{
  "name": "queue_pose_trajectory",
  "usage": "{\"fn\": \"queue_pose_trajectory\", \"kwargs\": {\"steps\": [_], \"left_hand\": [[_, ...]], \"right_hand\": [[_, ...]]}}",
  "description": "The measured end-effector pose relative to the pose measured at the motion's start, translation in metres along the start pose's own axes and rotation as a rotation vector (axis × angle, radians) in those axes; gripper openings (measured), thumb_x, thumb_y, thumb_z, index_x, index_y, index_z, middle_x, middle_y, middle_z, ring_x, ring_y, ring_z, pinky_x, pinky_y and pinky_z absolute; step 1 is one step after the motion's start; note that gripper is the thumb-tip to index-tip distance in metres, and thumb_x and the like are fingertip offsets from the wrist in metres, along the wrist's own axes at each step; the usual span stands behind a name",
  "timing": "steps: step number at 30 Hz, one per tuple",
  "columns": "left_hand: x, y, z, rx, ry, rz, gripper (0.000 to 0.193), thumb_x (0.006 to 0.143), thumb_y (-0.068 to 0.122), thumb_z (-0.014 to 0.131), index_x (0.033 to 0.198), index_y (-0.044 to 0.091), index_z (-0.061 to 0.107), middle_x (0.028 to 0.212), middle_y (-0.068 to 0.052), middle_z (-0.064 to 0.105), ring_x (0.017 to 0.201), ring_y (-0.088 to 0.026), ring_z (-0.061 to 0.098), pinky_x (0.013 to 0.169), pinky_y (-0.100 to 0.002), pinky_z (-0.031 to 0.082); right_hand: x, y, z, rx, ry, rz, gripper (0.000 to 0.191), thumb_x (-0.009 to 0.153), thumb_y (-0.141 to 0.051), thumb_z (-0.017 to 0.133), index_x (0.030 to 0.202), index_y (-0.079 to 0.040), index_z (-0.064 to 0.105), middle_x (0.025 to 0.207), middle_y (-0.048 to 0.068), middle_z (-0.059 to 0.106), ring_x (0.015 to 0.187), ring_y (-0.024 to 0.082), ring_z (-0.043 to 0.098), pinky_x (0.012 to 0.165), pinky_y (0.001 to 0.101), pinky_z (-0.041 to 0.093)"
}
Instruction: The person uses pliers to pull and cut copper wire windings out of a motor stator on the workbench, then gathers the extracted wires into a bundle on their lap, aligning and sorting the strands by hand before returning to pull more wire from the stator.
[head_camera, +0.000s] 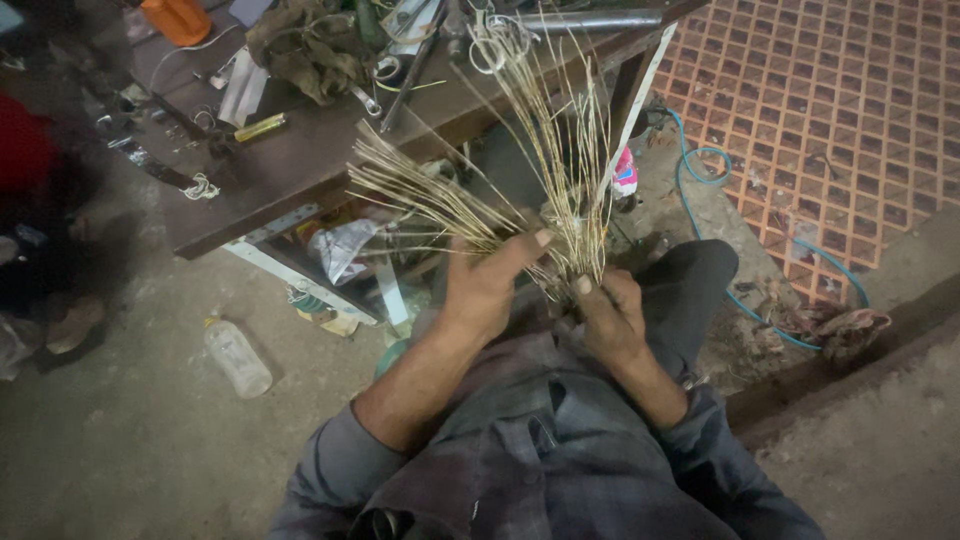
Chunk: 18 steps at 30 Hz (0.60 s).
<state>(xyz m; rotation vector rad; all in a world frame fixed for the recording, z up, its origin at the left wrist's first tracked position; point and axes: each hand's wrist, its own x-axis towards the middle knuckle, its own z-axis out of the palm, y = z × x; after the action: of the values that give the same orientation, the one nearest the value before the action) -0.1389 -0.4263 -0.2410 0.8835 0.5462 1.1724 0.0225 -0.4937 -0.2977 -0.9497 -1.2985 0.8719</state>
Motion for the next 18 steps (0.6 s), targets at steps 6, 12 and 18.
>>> {"fn": "queue_pose_trajectory", "kwargs": {"steps": [6, 12, 18], "left_hand": [[0.006, -0.002, -0.005, -0.060, -0.110, 0.147, 0.012, 0.094, -0.002, 0.073, 0.104, -0.001, 0.065, 0.097, -0.007, 0.068, 0.099, -0.019, 0.065, 0.090, -0.035, 0.052], [0.013, 0.019, 0.014, -0.119, -0.013, -0.007, 0.033, 0.092, 0.014, 0.076, 0.121, 0.001, 0.067, 0.096, -0.007, 0.068, 0.082, -0.018, 0.060, 0.075, -0.034, 0.049], [0.016, 0.012, 0.015, -0.022, 0.000, 0.061, 0.031, 0.097, 0.013, 0.076, 0.120, -0.004, 0.065, 0.102, -0.009, 0.070, 0.092, -0.020, 0.063, 0.084, -0.037, 0.050]], "right_hand": [[-0.001, 0.004, -0.001, 0.029, 0.052, -0.029, 0.040, 0.106, -0.031, 0.056, 0.084, 0.002, 0.065, 0.067, 0.004, 0.061, 0.055, 0.011, 0.055, 0.051, 0.0290, 0.042], [0.000, 0.004, -0.006, 0.034, -0.066, -0.069, 0.039, 0.107, -0.028, 0.053, 0.084, 0.001, 0.066, 0.070, 0.004, 0.066, 0.057, 0.011, 0.059, 0.052, 0.0270, 0.043], [-0.003, 0.004, -0.003, 0.199, -0.007, 0.089, 0.034, 0.107, -0.022, 0.053, 0.091, 0.004, 0.068, 0.072, 0.007, 0.067, 0.056, 0.011, 0.058, 0.049, 0.0263, 0.044]]}}
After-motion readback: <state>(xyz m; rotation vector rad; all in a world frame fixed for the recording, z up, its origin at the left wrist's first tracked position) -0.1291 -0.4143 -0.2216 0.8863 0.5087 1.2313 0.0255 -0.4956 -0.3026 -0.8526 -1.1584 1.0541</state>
